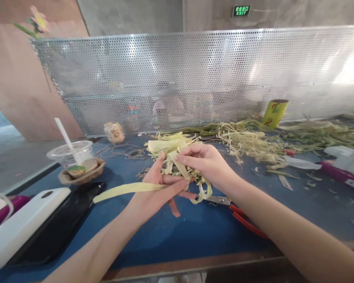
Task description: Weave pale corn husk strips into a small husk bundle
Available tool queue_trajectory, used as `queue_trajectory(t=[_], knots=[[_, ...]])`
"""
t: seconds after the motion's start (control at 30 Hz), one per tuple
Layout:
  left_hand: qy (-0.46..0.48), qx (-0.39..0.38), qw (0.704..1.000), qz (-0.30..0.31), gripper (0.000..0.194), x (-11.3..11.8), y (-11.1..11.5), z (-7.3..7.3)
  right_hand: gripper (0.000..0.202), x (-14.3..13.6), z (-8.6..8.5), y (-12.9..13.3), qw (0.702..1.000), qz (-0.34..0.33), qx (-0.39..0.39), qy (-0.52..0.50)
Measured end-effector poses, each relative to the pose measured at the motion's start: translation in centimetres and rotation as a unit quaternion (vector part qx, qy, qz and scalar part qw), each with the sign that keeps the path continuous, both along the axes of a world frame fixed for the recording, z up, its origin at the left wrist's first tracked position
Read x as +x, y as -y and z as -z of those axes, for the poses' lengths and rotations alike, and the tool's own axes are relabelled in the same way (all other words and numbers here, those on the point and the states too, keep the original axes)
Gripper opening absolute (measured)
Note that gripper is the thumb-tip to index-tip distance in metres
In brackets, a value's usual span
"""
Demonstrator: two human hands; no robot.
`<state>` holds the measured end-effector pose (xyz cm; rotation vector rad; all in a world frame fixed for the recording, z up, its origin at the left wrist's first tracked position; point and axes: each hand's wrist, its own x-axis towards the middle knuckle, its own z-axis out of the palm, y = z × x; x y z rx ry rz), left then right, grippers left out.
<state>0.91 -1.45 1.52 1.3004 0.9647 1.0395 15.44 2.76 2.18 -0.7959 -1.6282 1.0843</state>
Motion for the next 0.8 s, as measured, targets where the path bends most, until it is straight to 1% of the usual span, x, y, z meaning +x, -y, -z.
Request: queue_trajectory(t=[0.07, 0.1, 0.13, 0.2, 0.23, 0.3, 0.37, 0.47, 0.63, 0.73, 0.8], knots=[[0.003, -0.002, 1.000, -0.021, 0.108, -0.2, -0.2, -0.2, 0.020, 0.5, -0.3, 0.0, 0.998, -0.040, 0.020, 0.049], [0.007, -0.003, 0.999, -0.033, 0.106, -0.3, -0.3, -0.3, 0.021, 0.8, -0.6, 0.0, 0.992, -0.078, 0.028, 0.095], [0.012, -0.003, 0.999, -0.043, 0.104, -0.5, -0.4, -0.4, 0.021, 1.2, -0.8, 0.0, 0.984, -0.102, 0.043, 0.143], [0.022, -0.001, 0.998, -0.059, 0.102, -0.7, -0.5, -0.7, 0.021, 1.9, -1.2, 0.0, 0.977, -0.093, 0.053, 0.184], [0.027, 0.000, 0.998, -0.063, 0.103, -0.8, -0.5, -0.8, 0.020, 2.2, -1.3, -0.1, 0.975, -0.096, 0.043, 0.195], [0.030, 0.001, 0.997, -0.067, 0.108, -0.8, -0.6, -0.9, 0.014, 2.5, -1.4, -0.1, 0.975, -0.082, 0.037, 0.201], [0.027, 0.002, 0.997, -0.068, 0.114, -0.7, -0.6, -0.8, 0.009, 2.3, -1.3, 0.0, 0.973, -0.062, 0.059, 0.215], [0.017, 0.013, 0.997, -0.073, 0.118, -0.7, -0.6, -0.5, 0.010, 1.9, -1.2, 0.3, 0.965, -0.033, 0.102, 0.238], [-0.038, 0.051, 0.996, -0.070, 0.118, -0.9, -0.8, -0.1, 0.011, 2.2, -1.7, 0.5, 0.957, 0.006, 0.104, 0.271], [-0.041, 0.060, 0.994, -0.076, 0.115, -1.0, -0.8, -0.1, 0.012, 3.0, -2.1, 0.3, 0.957, 0.027, 0.097, 0.272], [-0.038, 0.057, 0.995, -0.073, 0.113, -1.0, -0.7, -0.3, 0.012, 3.4, -2.1, 0.1, 0.955, 0.027, 0.089, 0.281]])
